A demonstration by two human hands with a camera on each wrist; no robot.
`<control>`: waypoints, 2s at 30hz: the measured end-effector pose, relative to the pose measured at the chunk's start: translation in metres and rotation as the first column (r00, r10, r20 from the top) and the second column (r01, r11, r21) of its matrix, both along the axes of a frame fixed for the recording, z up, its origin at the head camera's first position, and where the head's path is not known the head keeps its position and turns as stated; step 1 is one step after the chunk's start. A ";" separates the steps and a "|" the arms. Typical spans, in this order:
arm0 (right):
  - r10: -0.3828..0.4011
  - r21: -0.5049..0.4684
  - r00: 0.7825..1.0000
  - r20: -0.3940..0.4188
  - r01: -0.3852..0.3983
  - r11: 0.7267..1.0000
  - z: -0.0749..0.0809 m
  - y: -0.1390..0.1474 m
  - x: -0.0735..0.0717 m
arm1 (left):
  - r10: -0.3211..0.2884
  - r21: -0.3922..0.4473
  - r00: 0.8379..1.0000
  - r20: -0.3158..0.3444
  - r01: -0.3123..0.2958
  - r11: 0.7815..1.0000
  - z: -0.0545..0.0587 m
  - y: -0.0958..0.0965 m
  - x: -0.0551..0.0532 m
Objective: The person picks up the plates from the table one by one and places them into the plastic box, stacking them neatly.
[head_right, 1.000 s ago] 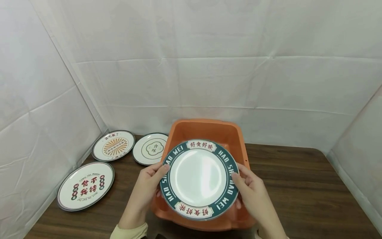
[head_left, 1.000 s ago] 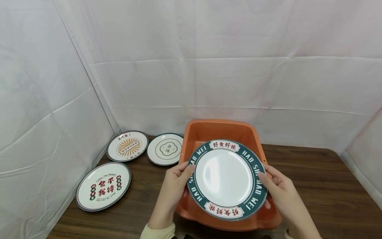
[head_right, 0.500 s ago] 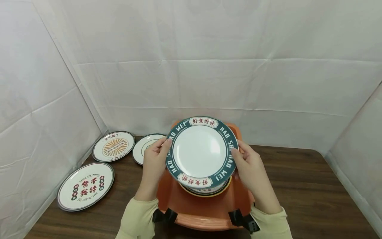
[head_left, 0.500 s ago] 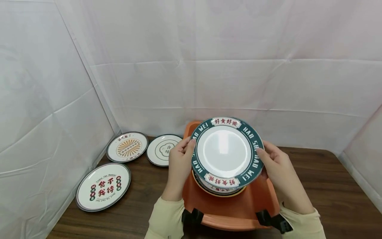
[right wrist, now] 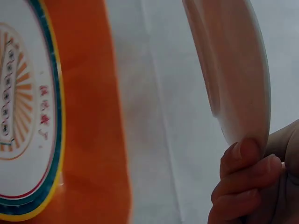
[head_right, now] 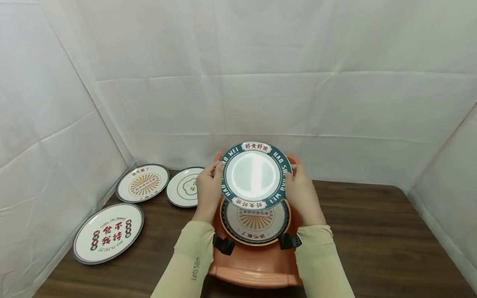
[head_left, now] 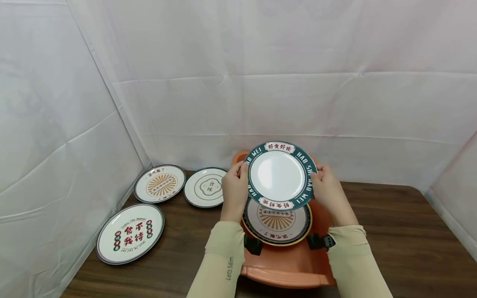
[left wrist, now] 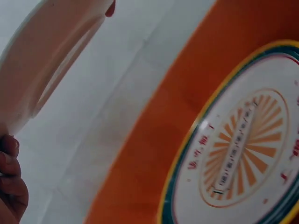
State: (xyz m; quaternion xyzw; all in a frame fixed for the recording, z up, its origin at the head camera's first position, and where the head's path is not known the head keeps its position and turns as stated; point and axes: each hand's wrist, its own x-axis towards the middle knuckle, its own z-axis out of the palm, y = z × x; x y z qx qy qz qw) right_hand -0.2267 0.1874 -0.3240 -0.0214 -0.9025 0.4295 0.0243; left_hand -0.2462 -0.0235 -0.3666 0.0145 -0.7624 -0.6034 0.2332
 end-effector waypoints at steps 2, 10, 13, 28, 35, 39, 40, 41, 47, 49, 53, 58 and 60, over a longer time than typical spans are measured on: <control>-0.008 0.051 0.999 0.046 0.006 0.999 0.001 -0.001 -0.002 | 0.010 -0.073 1.000 0.027 -0.008 0.997 0.000 0.000 0.001; -0.010 0.186 0.986 0.169 -0.022 0.982 -0.019 0.003 -0.005 | 0.067 -0.454 0.984 0.163 0.015 0.891 -0.005 0.004 -0.002; 0.017 0.242 0.981 0.191 -0.063 0.968 -0.026 0.005 -0.005 | 0.097 -0.588 0.971 0.217 0.051 0.807 -0.008 0.004 -0.002; 0.052 0.508 0.953 0.298 -0.205 0.837 -0.046 -0.001 -0.005 | 0.223 -0.845 0.873 0.433 0.307 0.438 -0.023 0.022 0.004; 0.001 0.527 0.931 0.366 -0.208 0.824 -0.053 -0.008 -0.008 | 0.243 -0.870 0.866 0.437 0.338 0.360 -0.030 0.025 0.002; -0.021 0.544 0.930 0.367 -0.196 0.816 -0.056 -0.010 -0.009 | 0.240 -0.869 0.865 0.441 0.346 0.353 -0.031 0.026 0.002; -0.024 0.546 0.931 0.365 -0.193 0.815 -0.056 -0.010 -0.010 | 0.240 -0.869 0.863 0.444 0.349 0.351 -0.031 0.026 0.002; -0.026 0.550 0.931 0.365 -0.192 0.813 -0.057 -0.010 -0.010 | 0.241 -0.868 0.862 0.447 0.353 0.349 -0.032 0.026 0.002; -0.035 0.584 0.930 0.367 -0.201 0.787 -0.060 -0.012 -0.010 | 0.252 -0.863 0.850 0.462 0.365 0.351 -0.033 0.026 0.001; -0.037 0.592 0.930 0.367 -0.202 0.780 -0.061 -0.013 -0.010 | 0.252 -0.863 0.851 0.461 0.364 0.351 -0.033 0.026 0.001; -0.039 0.596 0.931 0.363 -0.200 0.778 -0.062 -0.014 -0.010 | 0.248 -0.868 0.857 0.451 0.356 0.347 -0.034 0.026 0.002; -0.040 0.604 0.931 0.364 -0.203 0.771 -0.065 -0.014 -0.012 | 0.250 -0.869 0.859 0.446 0.349 0.350 -0.035 0.026 0.003; -0.040 0.604 0.930 0.365 -0.204 0.770 -0.065 -0.014 -0.012 | 0.251 -0.869 0.859 0.445 0.347 0.353 -0.035 0.026 0.004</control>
